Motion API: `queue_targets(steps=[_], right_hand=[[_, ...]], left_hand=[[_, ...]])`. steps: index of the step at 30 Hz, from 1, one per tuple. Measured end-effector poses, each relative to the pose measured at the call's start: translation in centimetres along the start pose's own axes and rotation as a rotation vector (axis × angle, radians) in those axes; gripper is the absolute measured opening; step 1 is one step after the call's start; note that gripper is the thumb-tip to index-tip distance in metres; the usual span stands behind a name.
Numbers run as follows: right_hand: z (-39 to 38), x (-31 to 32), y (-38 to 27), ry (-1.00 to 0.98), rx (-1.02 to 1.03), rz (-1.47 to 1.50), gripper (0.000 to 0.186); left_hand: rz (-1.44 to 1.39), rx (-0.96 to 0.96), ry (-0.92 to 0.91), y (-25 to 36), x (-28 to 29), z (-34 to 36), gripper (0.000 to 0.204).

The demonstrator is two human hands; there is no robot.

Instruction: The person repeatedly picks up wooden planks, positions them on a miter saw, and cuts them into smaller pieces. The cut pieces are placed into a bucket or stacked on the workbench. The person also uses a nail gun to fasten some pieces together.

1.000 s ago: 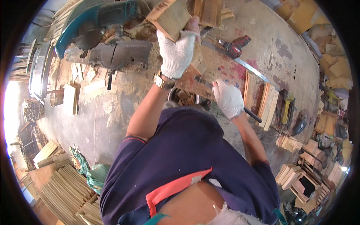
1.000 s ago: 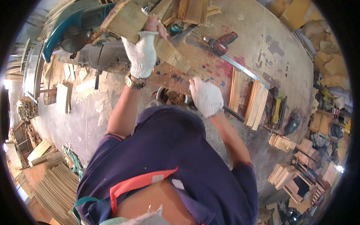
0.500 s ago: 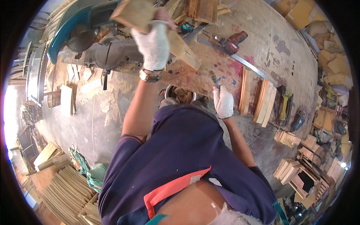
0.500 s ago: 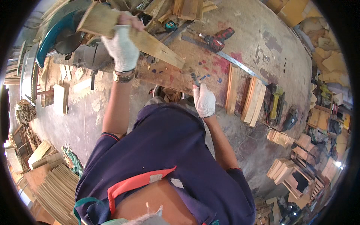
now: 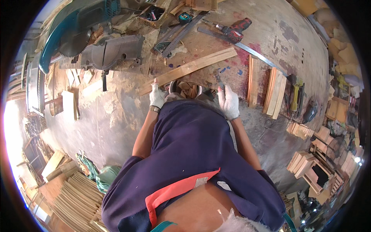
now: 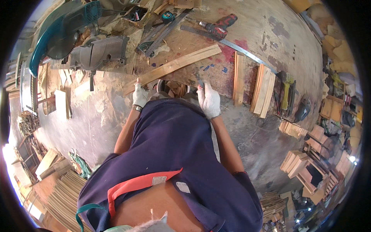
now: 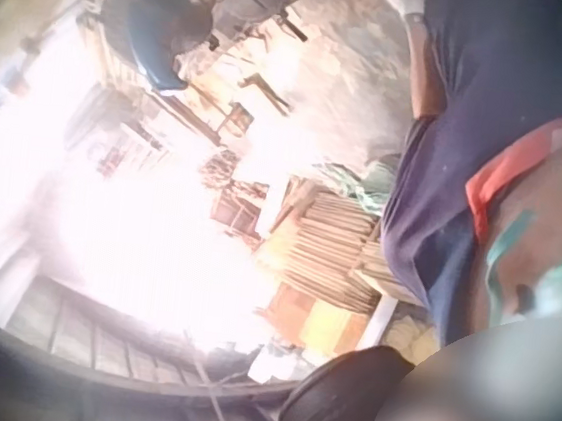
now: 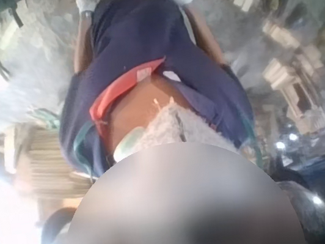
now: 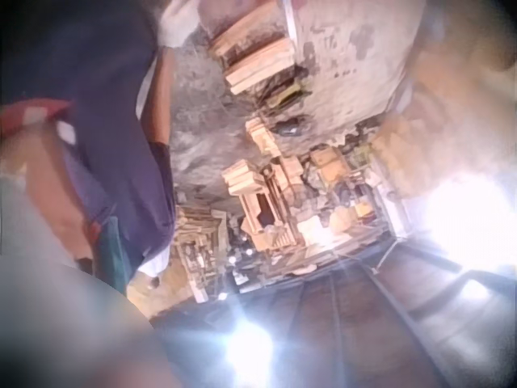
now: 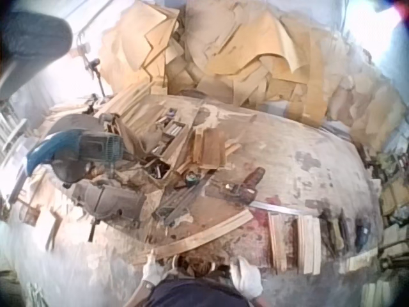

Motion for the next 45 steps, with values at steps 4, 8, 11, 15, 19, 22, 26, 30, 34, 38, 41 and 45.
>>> queue_targets(steps=[4, 8, 11, 15, 19, 22, 26, 30, 34, 38, 41, 45], right_hand=[[3.5, -3.6, -2.9, -0.114, 0.143, -0.085, 0.022], [4.4, -5.2, -5.7, -0.012, 0.246, 0.099, 0.025], [4.0, -7.1, -4.7, -0.004, 0.284, 0.084, 0.031], [4.8, -11.4, 0.9, -0.231, 0.1, -0.321, 0.038], [4.2, -10.7, 1.1, -0.005, 0.216, -0.15, 0.039], [4.1, -10.3, 1.1, 0.085, 0.2, -0.05, 0.032], [4.6, -12.1, 4.0, -0.186, -0.001, -0.402, 0.039], [4.1, -9.7, 5.4, 0.089, -0.02, -0.201, 0.038], [2.9, -7.1, 6.8, 0.305, -0.124, -0.142, 0.036], [6.4, -6.9, 8.0, 0.303, -0.155, -0.139, 0.031], [9.1, -7.7, 7.7, 0.377, -0.23, -0.034, 0.056], [8.5, -12.4, 0.2, 0.195, -0.131, -0.092, 0.058]], left_hand=[[0.493, -0.276, -0.008, -0.3, 1.9, 3.7, 0.049], [0.364, -0.149, 0.038, -1.7, 3.4, 6.6, 0.058], [1.044, -0.567, -0.021, -1.1, 3.7, 7.7, 0.061], [0.329, -0.316, -0.079, -3.0, 5.0, 11.6, 0.057], [0.26, -0.3, -0.067, -2.7, 4.4, 10.5, 0.057], [0.201, -0.077, 0.12, -3.0, 3.6, 7.6, 0.057], [0.132, -0.109, -0.012, -1.3, 0.6, 3.3, 0.054], [-0.088, -0.039, -0.049, 0.5, 0.6, 1.3, 0.039], [-0.306, -0.321, -0.002, 4.9, 4.9, -0.2, 0.037], [-0.37, -0.323, -0.027, 8.6, 9.7, -0.7, 0.041], [-0.38, -0.307, -0.078, 10.9, 11.9, -0.9, 0.043], [-0.434, -0.241, -0.156, 12.3, 11.6, -1.0, 0.044]])
Point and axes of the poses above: each hand's wrist, its own z-axis towards the middle knuckle, its own x-axis out of the back of the hand, y = z × x, the point moved 7 cm from there along z, towards the middle knuckle, and after that the axes turned 5 degrees about y, right-handed, at the moved point
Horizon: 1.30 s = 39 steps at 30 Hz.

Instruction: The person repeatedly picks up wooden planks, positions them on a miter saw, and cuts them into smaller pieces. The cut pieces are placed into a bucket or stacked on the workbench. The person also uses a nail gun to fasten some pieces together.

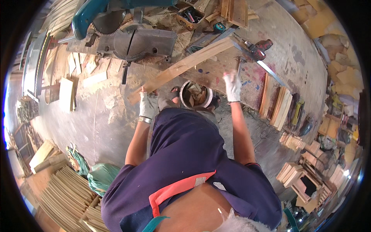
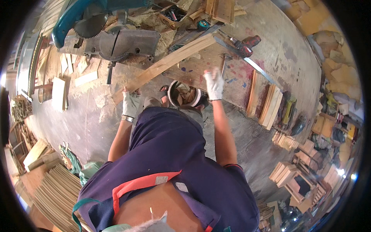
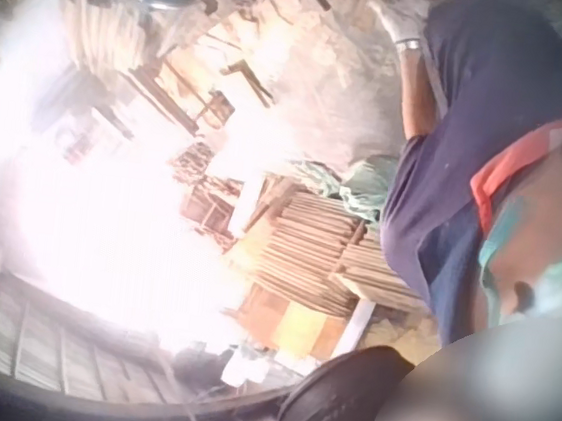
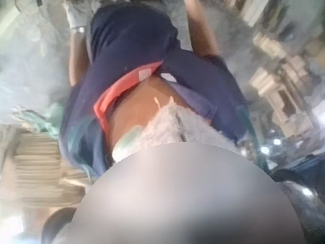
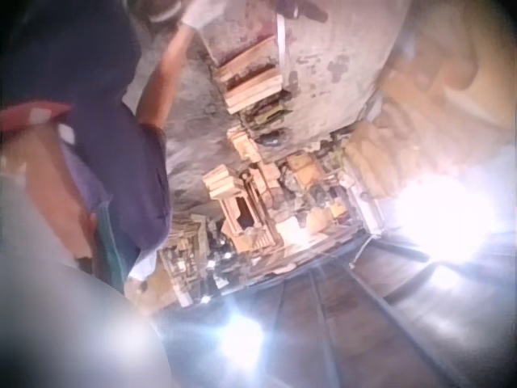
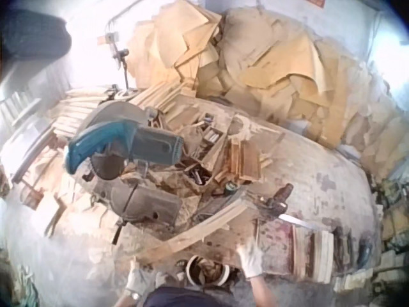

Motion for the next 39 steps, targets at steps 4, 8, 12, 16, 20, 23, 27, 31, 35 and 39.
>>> queue_targets(steps=[4, 8, 12, 16, 20, 23, 27, 31, 35, 39], right_hand=[[-6.5, -3.8, -11.5, -0.283, 0.068, 0.585, 0.044], [-8.1, -2.0, -17.4, -0.203, 0.07, 0.435, 0.034], [-8.0, 5.3, -19.2, 0.032, 0.248, 0.361, 0.017], [-10.3, 10.8, -18.4, 0.029, 0.417, 0.07, 0.018], [-14.5, 11.4, -16.2, 0.055, 0.228, 0.137, 0.023], [-17.5, 9.3, -16.2, 0.077, 0.125, 0.211, 0.028], [-20.8, 4.5, -17.1, -0.061, -0.058, 0.01, 0.029], [-23.7, 0.6, -20.2, -0.168, 0.004, 0.081, 0.035], [-26.0, -2.2, -23.0, -0.316, 0.004, 0.145, 0.033], [-25.3, -0.6, -28.0, -0.062, 0.257, 0.208, 0.037]], left_hand=[[0.193, 0.181, -0.143, -1.2, -2.7, 0.0, 0.048], [0.236, 0.631, -0.297, -5.5, -6.1, -0.4, 0.062], [1.034, 0.935, -0.723, -10.3, -7.7, -3.1, 0.049], [1.344, 0.502, -1.007, -8.9, -11.7, -5.6, 0.036], [1.836, -0.355, -1.445, -5.6, -15.5, -10.9, 0.024], [1.704, -0.436, -1.613, -2.3, -14.9, -14.3, 0.022], [1.741, -1.049, -1.511, 4.1, -14.2, -15.0, 0.044], [2.145, -1.287, -1.413, 10.6, -11.4, -12.5, 0.09], [2.053, -1.294, -1.516, 16.0, -9.5, -11.2, 0.061], [1.942, -1.382, -1.381, 20.3, -10.3, -7.8, 0.052]])
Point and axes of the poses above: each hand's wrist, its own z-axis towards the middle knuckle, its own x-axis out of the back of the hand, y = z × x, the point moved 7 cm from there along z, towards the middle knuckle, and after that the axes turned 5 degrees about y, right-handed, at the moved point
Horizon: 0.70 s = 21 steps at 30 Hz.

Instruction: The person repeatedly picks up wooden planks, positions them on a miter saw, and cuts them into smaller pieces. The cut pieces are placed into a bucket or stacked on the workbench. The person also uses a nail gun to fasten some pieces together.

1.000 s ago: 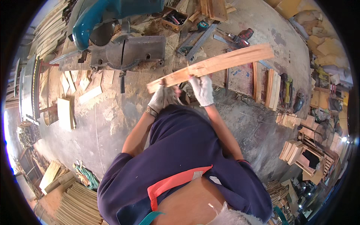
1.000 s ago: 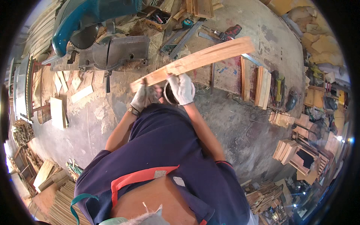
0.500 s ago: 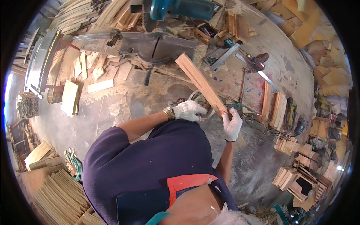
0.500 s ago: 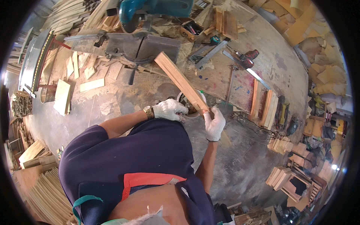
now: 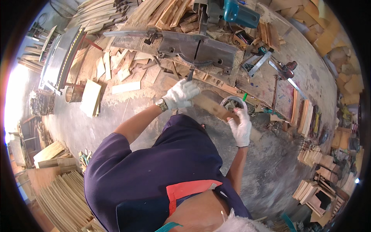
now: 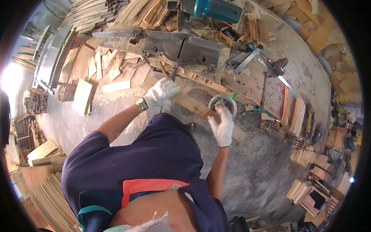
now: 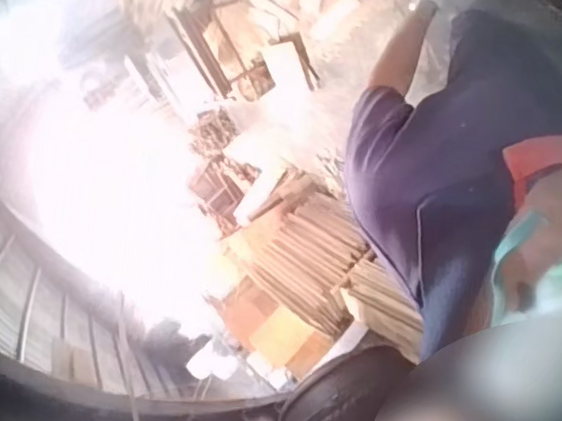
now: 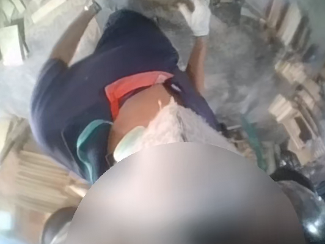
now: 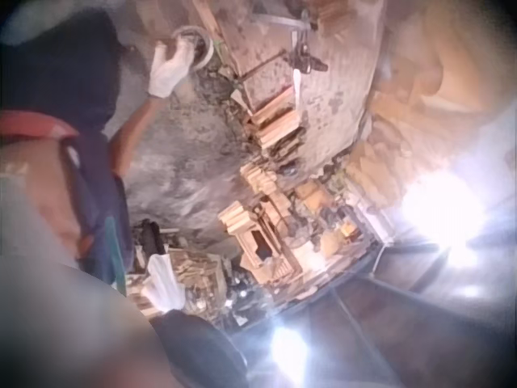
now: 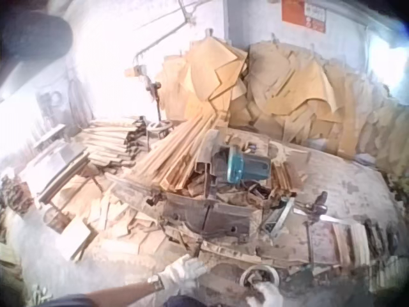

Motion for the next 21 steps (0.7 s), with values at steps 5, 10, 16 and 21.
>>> queue_targets(steps=[5, 10, 16, 21], right_hand=[[3.6, 5.0, -5.5, 0.239, 0.041, -0.167, 0.036], [10.2, 7.3, -15.5, 0.435, 0.03, -0.083, 0.042], [25.4, 2.4, -25.7, 0.233, 0.243, -0.429, 0.056], [36.4, -2.1, -21.3, -0.144, -0.088, -0.744, 0.067]], left_hand=[[0.109, 0.224, 0.078, -11.7, 1.1, 2.2, 0.061], [0.123, 0.312, 0.086, -22.5, 1.6, 6.4, 0.056], [0.116, 0.237, 0.155, -29.0, -0.5, 7.4, 0.05], [0.17, 0.198, 0.129, -31.2, -1.9, 6.2, 0.049]])
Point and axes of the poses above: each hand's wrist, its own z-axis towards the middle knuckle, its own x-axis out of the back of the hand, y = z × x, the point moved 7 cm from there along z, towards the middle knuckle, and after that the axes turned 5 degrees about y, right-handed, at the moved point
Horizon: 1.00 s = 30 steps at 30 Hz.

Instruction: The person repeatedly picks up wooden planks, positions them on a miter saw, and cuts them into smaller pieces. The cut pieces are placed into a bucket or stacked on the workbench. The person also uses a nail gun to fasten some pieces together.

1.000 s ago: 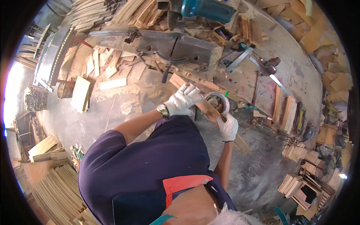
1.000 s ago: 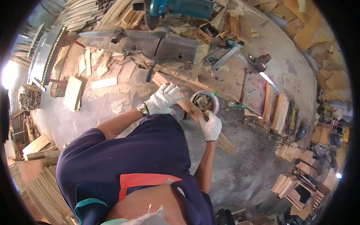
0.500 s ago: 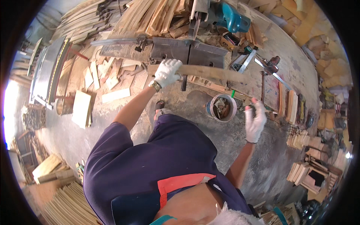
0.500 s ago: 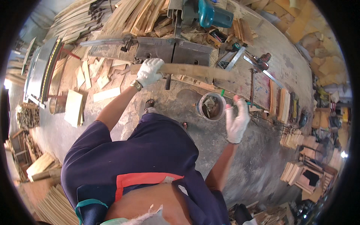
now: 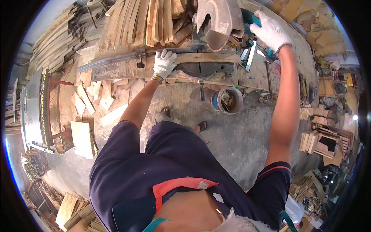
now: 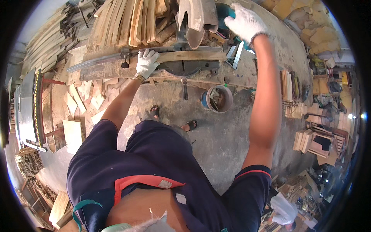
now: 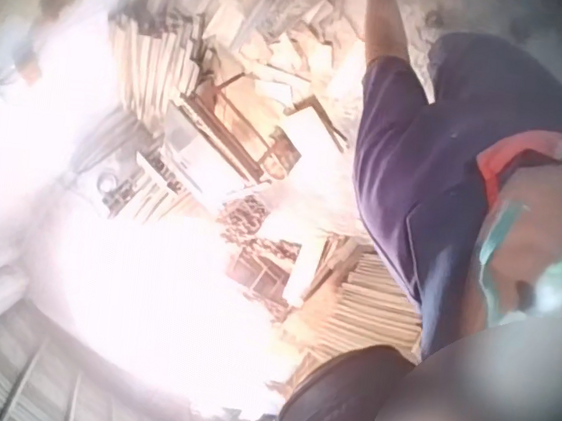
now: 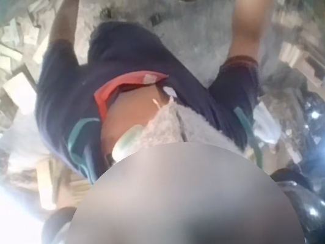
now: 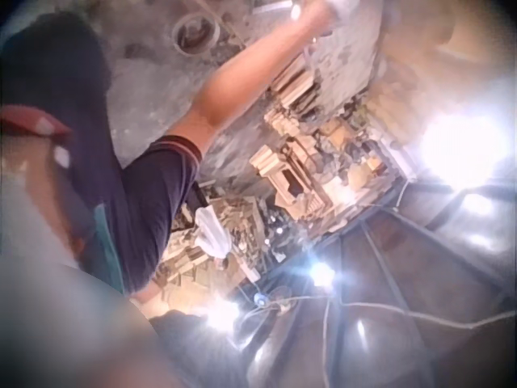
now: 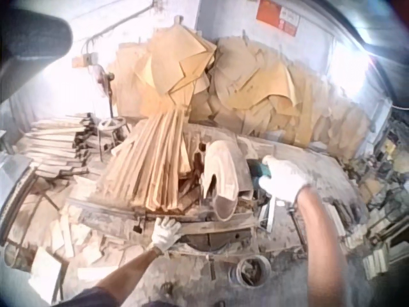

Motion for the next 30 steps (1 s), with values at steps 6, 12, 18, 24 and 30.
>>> queue_targets(steps=[6, 12, 18, 24, 30], right_hand=[[3.3, -3.2, 3.8, 0.011, -0.08, 0.276, 0.081], [-3.7, -4.6, 3.3, 0.02, -0.333, 0.469, 0.08], [-12.9, -15.1, 3.2, 0.033, -0.611, 0.807, 0.034], [-15.4, -19.3, 4.6, 0.242, -0.489, 0.564, 0.039], [-16.3, -20.4, 4.0, 0.291, -0.517, 0.497, 0.046]], left_hand=[[-0.004, 0.157, 0.276, -0.7, 1.7, -0.6, 0.066], [-0.083, 0.238, 0.235, -2.3, 1.8, -0.3, 0.096], [-0.092, 0.185, 0.198, -2.6, 1.6, -0.3, 0.09], [-0.128, 0.189, 0.221, -2.6, 1.4, -0.4, 0.09], [-0.088, 0.182, 0.221, -2.7, 1.0, -0.5, 0.088]])
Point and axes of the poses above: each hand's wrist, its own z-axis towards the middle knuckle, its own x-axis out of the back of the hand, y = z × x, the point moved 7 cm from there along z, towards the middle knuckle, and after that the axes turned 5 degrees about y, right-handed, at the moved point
